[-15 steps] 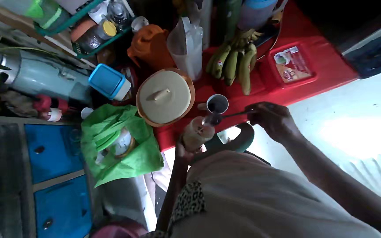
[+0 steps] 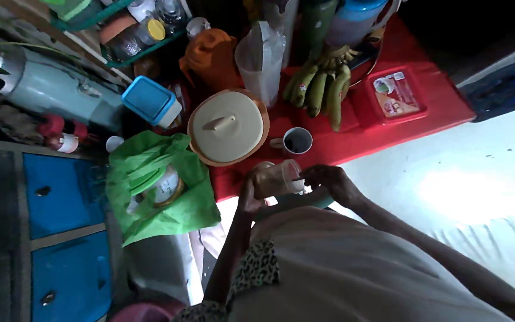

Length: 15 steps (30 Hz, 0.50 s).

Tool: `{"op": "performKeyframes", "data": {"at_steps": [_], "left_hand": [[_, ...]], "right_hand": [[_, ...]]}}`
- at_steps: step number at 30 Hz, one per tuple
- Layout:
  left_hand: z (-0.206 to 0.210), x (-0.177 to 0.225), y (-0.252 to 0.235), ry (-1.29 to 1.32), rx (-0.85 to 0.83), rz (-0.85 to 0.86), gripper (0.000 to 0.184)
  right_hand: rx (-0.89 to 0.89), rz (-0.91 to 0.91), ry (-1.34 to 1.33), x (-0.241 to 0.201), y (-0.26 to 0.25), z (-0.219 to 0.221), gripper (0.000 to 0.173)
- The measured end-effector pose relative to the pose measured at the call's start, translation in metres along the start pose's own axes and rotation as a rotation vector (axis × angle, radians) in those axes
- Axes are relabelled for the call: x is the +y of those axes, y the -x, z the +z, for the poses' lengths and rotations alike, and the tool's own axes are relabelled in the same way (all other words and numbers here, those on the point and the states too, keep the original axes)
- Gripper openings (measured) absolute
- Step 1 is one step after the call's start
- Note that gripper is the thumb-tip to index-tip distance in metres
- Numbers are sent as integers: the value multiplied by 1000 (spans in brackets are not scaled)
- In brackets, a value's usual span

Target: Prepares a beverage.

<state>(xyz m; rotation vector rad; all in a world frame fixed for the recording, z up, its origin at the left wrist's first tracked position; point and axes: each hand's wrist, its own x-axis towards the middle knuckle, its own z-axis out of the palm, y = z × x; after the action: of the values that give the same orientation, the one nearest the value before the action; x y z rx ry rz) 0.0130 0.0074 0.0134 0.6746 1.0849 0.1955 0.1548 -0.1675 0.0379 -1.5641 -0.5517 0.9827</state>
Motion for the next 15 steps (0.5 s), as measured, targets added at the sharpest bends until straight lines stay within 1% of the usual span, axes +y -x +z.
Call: {"op": "performKeyframes", "data": {"at_steps": [3,6,10,15], "left_hand": [[-2,-3,-2,40,-26,12,33],[-9,-9,-6,95,-103,31,36],[-14,-12,-6,140,-151,29,40],[-13,-14,-2,221,-82,-18,44]], "right_hand": [[17,67,-159,1,0,0,27],[76,138,-263,-3,2,-2,30],[110,118,-301,-6,2,-6,34],[151,103,-365,-11,2,-5,34]]}}
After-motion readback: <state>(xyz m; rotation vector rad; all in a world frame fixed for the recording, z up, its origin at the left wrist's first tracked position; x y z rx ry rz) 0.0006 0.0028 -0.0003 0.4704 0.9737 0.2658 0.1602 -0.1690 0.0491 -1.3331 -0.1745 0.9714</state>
